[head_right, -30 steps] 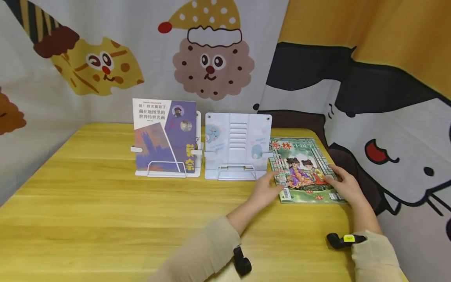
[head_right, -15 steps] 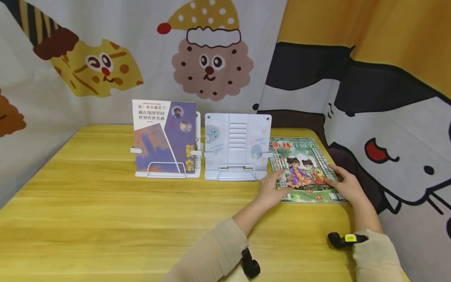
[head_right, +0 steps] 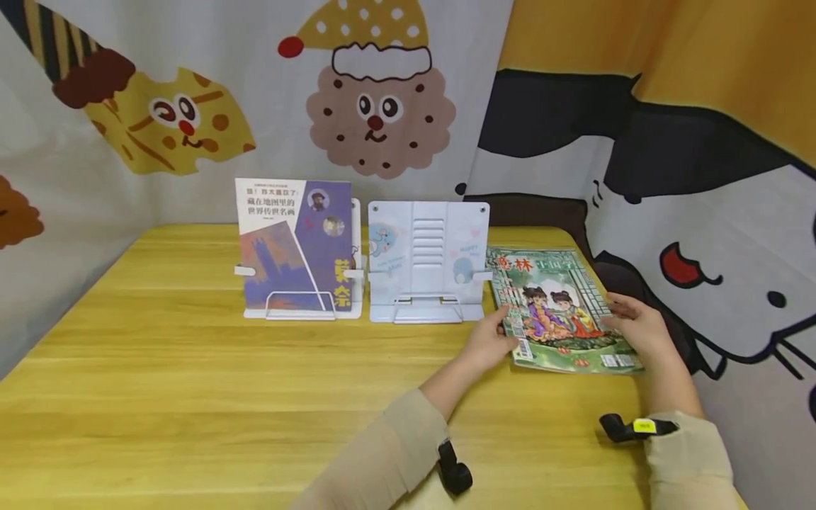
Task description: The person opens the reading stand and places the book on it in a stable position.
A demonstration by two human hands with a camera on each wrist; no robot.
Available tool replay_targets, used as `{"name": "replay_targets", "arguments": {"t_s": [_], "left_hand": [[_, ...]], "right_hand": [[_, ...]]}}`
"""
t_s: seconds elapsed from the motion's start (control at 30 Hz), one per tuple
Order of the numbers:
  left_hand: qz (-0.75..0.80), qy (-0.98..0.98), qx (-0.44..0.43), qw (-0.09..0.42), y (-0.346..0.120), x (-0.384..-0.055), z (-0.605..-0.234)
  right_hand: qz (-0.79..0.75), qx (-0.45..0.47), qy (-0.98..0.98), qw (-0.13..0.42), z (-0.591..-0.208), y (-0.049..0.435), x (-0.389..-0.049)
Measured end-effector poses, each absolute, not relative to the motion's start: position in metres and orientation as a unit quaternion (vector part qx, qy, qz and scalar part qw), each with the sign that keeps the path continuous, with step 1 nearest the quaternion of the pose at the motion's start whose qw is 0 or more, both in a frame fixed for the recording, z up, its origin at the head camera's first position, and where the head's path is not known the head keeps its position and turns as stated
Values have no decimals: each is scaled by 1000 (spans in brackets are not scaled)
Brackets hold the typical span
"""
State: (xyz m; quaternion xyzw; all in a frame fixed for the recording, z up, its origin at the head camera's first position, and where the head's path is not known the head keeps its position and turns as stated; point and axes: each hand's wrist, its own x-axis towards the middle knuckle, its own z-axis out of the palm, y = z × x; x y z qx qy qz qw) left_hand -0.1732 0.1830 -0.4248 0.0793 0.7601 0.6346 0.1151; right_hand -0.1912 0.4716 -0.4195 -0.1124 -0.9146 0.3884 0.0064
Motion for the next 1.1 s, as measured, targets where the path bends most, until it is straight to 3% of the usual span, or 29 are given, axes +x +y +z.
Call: {"name": "replay_targets", "arguments": {"t_s": [0.47, 0.77, 1.0, 1.1], "left_hand": [[719, 673, 88, 148, 181, -170, -428], [725, 655, 183, 107, 176, -167, -419], [718, 655, 218, 86, 164, -172, -410], [698, 670, 241, 73, 154, -177, -405]], "right_hand": [[433, -143, -890, -8, -418, 471, -188], [419, -109, -902, -2, -411, 471, -184], [482, -87, -870, 55, -401, 466, -180], [523, -63, -848, 53, -390, 461, -179]]}}
